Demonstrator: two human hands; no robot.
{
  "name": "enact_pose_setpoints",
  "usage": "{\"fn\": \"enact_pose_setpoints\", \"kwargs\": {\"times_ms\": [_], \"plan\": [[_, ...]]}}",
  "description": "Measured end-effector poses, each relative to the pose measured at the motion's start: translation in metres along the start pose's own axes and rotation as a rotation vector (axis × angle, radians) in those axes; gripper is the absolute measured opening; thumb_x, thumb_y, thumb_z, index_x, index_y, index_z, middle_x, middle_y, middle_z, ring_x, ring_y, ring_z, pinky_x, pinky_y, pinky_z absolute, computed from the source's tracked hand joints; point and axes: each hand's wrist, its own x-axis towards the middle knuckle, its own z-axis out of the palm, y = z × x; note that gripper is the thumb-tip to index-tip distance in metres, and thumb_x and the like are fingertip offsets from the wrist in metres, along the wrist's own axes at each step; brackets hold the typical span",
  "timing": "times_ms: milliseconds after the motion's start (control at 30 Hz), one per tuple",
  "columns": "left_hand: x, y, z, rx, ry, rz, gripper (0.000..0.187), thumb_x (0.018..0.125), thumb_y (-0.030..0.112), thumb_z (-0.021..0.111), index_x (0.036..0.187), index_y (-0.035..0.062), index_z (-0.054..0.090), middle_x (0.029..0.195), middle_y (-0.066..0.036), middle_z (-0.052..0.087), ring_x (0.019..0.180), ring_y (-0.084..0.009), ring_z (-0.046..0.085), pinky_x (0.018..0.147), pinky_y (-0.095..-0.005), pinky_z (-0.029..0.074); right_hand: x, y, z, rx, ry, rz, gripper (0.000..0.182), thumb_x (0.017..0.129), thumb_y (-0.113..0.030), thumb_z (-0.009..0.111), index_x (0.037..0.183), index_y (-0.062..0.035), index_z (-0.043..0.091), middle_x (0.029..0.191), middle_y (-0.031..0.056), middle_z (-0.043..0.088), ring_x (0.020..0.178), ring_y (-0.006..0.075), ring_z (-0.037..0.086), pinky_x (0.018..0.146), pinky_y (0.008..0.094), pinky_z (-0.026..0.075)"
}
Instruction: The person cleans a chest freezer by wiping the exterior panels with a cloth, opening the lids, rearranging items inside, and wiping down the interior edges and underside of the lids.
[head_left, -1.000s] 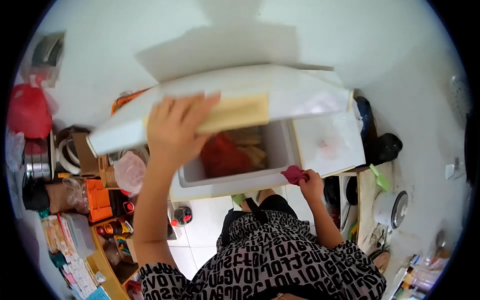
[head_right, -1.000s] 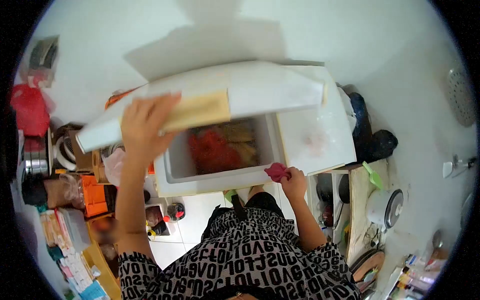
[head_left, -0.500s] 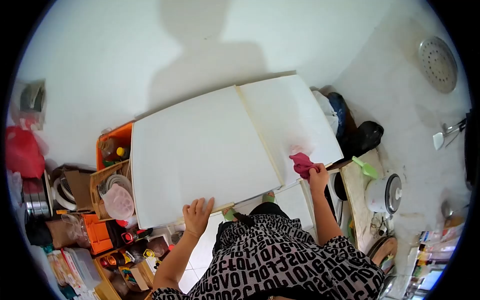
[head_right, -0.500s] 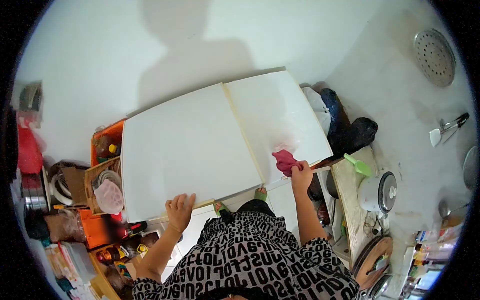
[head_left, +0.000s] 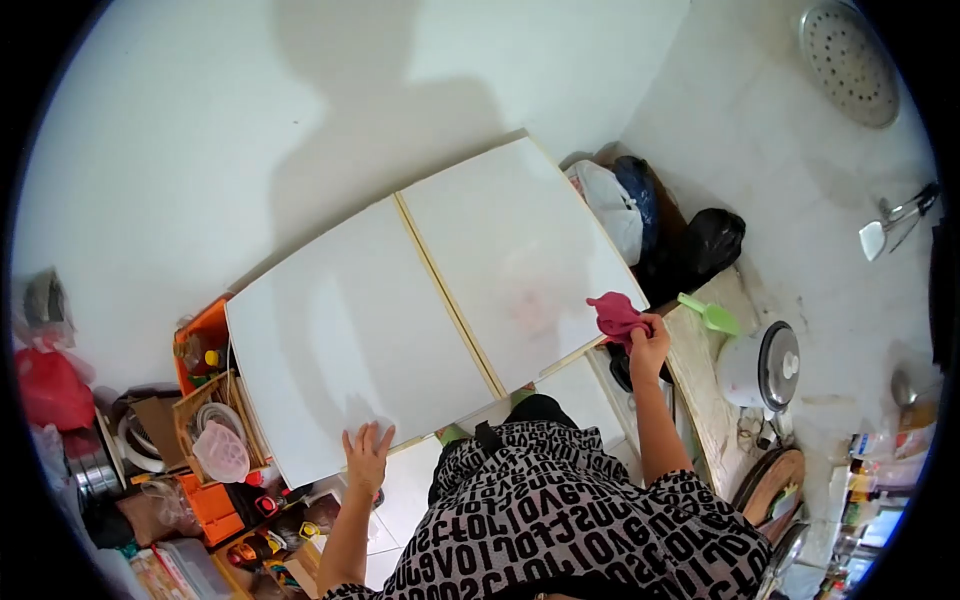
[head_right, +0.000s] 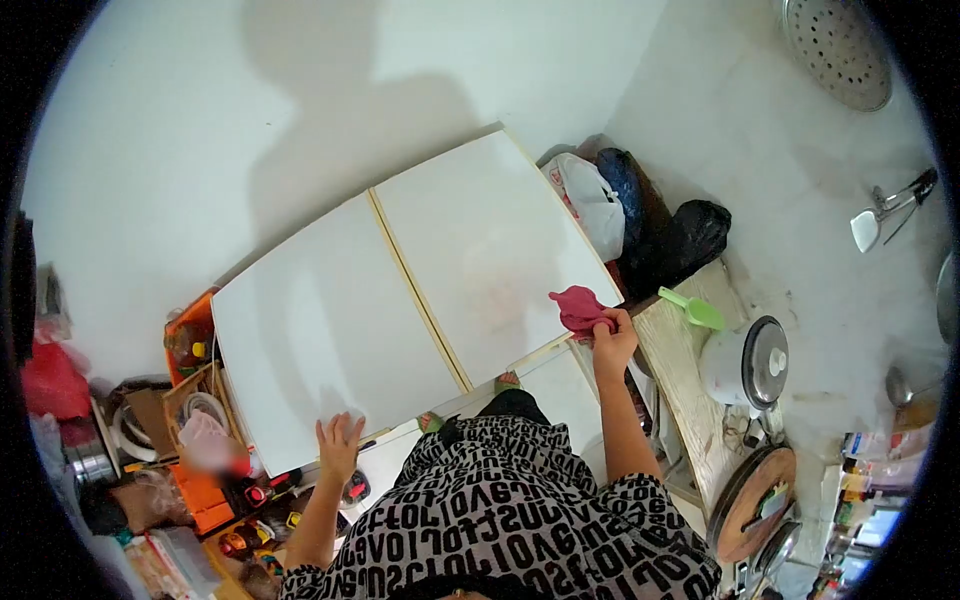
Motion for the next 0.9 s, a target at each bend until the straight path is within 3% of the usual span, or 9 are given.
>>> {"fn": "enact_pose_setpoints", "kwargs": {"times_ms": [133, 233, 467, 567, 633, 700, 767, 833, 900], "plan": [[0.038, 0.021, -0.05, -0.08, -0.194, -0.019, 0.07, 0.071, 0.008, 0.069, 0.137, 0.0203, 0.049, 0.135, -0.014, 0.043, 0.124, -0.0322, 0.043, 0.106, -0.0635, 0.027, 0.011, 0.019, -0.002, 0.149, 0.042, 0.06, 0.01, 0.077, 0.003, 0.055, 0.086, 0.0, 0.059, 0.073, -0.0009, 0.052, 0.062, 0.0054, 0.045, 0.052, 0.0205, 0.038], [0.089, 0.057, -0.055, -0.393, -0.128, -0.01, 0.08, 0.069, 0.014, 0.079, 0.14, 0.0137, 0.043, 0.136, -0.017, 0.043, 0.123, -0.036, 0.044, 0.105, -0.0464, 0.037, 0.017, 0.032, -0.007, 0.282, 0.024, 0.137, 0.009, 0.077, 0.003, 0.054, 0.085, -0.0012, 0.058, 0.071, -0.0016, 0.05, 0.056, 0.0043, 0.043, 0.046, 0.0204, 0.036], [0.26, 0.192, -0.092, -0.578, 0.187, -0.207, 0.089, 0.06, 0.033, 0.088, 0.136, 0.0117, 0.046, 0.149, -0.026, 0.023, 0.134, -0.0424, 0.029, 0.107, -0.0468, 0.033, 0.023, 0.041, -0.031, 0.256, -0.003, 0.166, 0.009, 0.078, 0.002, 0.053, 0.085, -0.0012, 0.058, 0.066, -0.0016, 0.052, 0.049, 0.0041, 0.042, 0.042, 0.0207, 0.032], [0.315, 0.209, -0.08, -0.341, 0.349, -0.102, 0.075, 0.06, 0.031, 0.088, 0.124, 0.008, 0.055, 0.136, -0.03, 0.044, 0.119, -0.0407, 0.048, 0.097, -0.0454, 0.042, 0.029, 0.056, -0.061, 0.28, -0.3, 0.264, 0.019, 0.077, -0.007, 0.047, 0.089, 0.0001, 0.06, 0.071, 0.0002, 0.055, 0.054, 0.0057, 0.047, 0.047, 0.021, 0.036], [0.335, 0.2, -0.068, -0.945, -0.037, -0.437, 0.054, 0.063, 0.018, 0.082, 0.111, 0.0047, 0.06, 0.102, -0.026, 0.064, 0.087, -0.0314, 0.064, 0.077, -0.0419, 0.05, 0.031, 0.061, -0.071, 0.309, -0.375, 0.239, 0.021, 0.078, -0.015, 0.05, 0.089, -0.0002, 0.061, 0.078, 0.0018, 0.058, 0.064, 0.008, 0.051, 0.057, 0.0221, 0.041], [0.337, 0.19, -0.053, -0.96, 0.345, -0.547, 0.041, 0.066, 0.003, 0.071, 0.104, -0.0006, 0.059, 0.074, -0.014, 0.064, 0.062, -0.0187, 0.06, 0.058, -0.0338, 0.049, 0.029, 0.074, -0.079, 0.469, -0.498, 0.25, 0.021, 0.081, -0.011, 0.05, 0.094, -0.0003, 0.063, 0.09, 0.0028, 0.061, 0.079, 0.0109, 0.057, 0.072, 0.0244, 0.046], [0.328, 0.163, -0.044, -1.202, 0.472, -0.692, 0.031, 0.068, -0.007, 0.059, 0.098, -0.0021, 0.057, 0.077, -0.008, 0.062, 0.065, -0.0119, 0.057, 0.055, -0.0258, 0.045, 0.021, 0.082, -0.066, 0.487, -0.451, 0.412, 0.021, 0.084, -0.014, 0.053, 0.096, -0.0002, 0.063, 0.092, 0.0035, 0.062, 0.081, 0.0117, 0.058, 0.073, 0.0255, 0.047], [0.31, 0.134, -0.058, -1.319, 0.655, -0.684, 0.056, 0.071, -0.011, 0.056, 0.126, -0.0067, 0.049, 0.087, -0.009, 0.063, 0.071, -0.0124, 0.06, 0.056, -0.0225, 0.046, 0.015, 0.096, -0.05, 0.485, -0.395, 0.696, 0.029, 0.09, -0.025, 0.06, 0.104, 0.0005, 0.063, 0.098, 0.0054, 0.065, 0.086, 0.0141, 0.06, 0.078, 0.0288, 0.048], [0.291, 0.112, -0.096, -1.309, 0.736, -0.751, 0.04, 0.072, -0.013, 0.053, 0.111, -0.0025, 0.056, 0.087, -0.005, 0.061, 0.07, -0.0111, 0.057, 0.057, -0.0236, 0.046, 0.008, 0.097, -0.03, 0.405, -0.39, 0.812, 0.031, 0.09, -0.025, 0.062, 0.11, -0.0012, 0.061, 0.1, 0.0067, 0.065, 0.088, 0.0163, 0.062, 0.081, 0.0296, 0.049]]}}
